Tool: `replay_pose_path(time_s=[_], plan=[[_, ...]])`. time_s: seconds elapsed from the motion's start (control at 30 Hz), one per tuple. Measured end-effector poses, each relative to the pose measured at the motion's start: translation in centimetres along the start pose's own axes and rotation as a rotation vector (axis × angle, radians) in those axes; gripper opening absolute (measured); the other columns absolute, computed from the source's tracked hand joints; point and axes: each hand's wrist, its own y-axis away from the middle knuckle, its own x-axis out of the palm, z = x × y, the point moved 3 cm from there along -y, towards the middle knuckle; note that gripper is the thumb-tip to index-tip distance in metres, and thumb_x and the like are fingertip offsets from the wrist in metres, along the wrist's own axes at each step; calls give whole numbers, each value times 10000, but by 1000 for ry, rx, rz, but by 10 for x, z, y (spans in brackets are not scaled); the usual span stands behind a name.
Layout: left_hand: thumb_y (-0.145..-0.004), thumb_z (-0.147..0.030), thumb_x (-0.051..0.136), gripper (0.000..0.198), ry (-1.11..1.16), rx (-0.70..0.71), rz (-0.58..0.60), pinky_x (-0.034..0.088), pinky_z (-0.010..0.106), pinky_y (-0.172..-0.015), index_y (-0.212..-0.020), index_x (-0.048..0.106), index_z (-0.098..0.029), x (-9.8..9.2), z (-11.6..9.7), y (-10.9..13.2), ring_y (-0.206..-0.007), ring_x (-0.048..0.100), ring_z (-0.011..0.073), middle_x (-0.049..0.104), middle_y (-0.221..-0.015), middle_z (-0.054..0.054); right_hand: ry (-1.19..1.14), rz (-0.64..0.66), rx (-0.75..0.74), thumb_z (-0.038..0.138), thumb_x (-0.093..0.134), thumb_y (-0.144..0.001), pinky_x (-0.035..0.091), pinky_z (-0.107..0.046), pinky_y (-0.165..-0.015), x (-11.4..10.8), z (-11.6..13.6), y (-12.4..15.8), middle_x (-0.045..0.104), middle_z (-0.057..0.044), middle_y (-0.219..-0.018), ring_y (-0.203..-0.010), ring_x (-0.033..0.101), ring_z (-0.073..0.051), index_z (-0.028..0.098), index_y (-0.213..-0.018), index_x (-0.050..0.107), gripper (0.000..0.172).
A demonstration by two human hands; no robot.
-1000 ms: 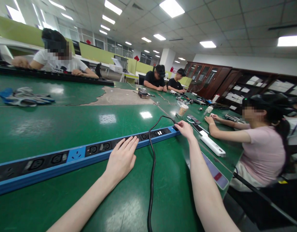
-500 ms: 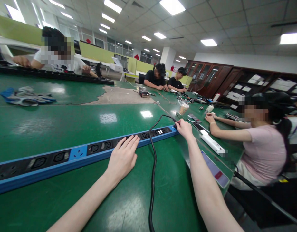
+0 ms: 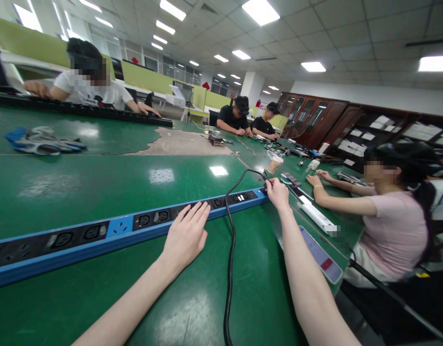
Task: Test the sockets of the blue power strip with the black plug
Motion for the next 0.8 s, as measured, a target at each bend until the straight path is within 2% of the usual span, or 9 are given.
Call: replay_pose_path(time_s=[0.13,0.27,0.33,0.47,0.6,0.8], plan=[[-903,-152,498,661,1,3,6,298,476,-1285,-1564,485,-149,0,0,0,-1509,437,263,462,-1624,93,-69,59,-33,508,457,-1052,472,-342,-846,-2,-7,-19,757,-116,-913,-982,696,-288,200,-1155,685,397],[-905,-148,494,667,5,6,5,298,473,-1285,-1572,474,-153,0,1,0,-1510,436,260,451,-1631,88,-135,-5,-88,548,534,-999,459,-319,-793,0,-16,-25,723,-90,-1083,-953,663,-248,236,-1074,720,371],[-901,-141,497,673,13,6,-2,300,472,-1285,-1573,475,-160,0,1,0,-1510,436,261,453,-1629,86,-178,-54,-102,548,551,-982,455,-319,-784,-1,-25,-30,705,-100,-1072,-928,647,-240,218,-1039,729,379],[-891,-133,506,688,22,12,-15,306,480,-1283,-1578,471,-170,2,2,0,-1508,440,266,456,-1626,88,-248,-110,-60,526,587,-955,448,-324,-777,-9,-46,-41,713,-92,-924,-855,635,-237,188,-997,731,370],[-899,-123,484,680,9,21,-11,301,478,-1283,-1578,466,-156,3,2,0,-1509,438,261,451,-1630,93,-245,-101,28,505,619,-934,445,-322,-759,-14,-61,-44,735,-83,-900,-815,643,-234,197,-1019,746,344],[-901,-121,482,675,-11,35,-19,312,490,-1277,-1575,469,-147,2,1,0,-1506,442,266,450,-1630,99,-218,-48,20,454,615,-939,484,-342,-822,-2,-62,-36,743,-111,-953,-904,674,-258,173,-985,754,317]])
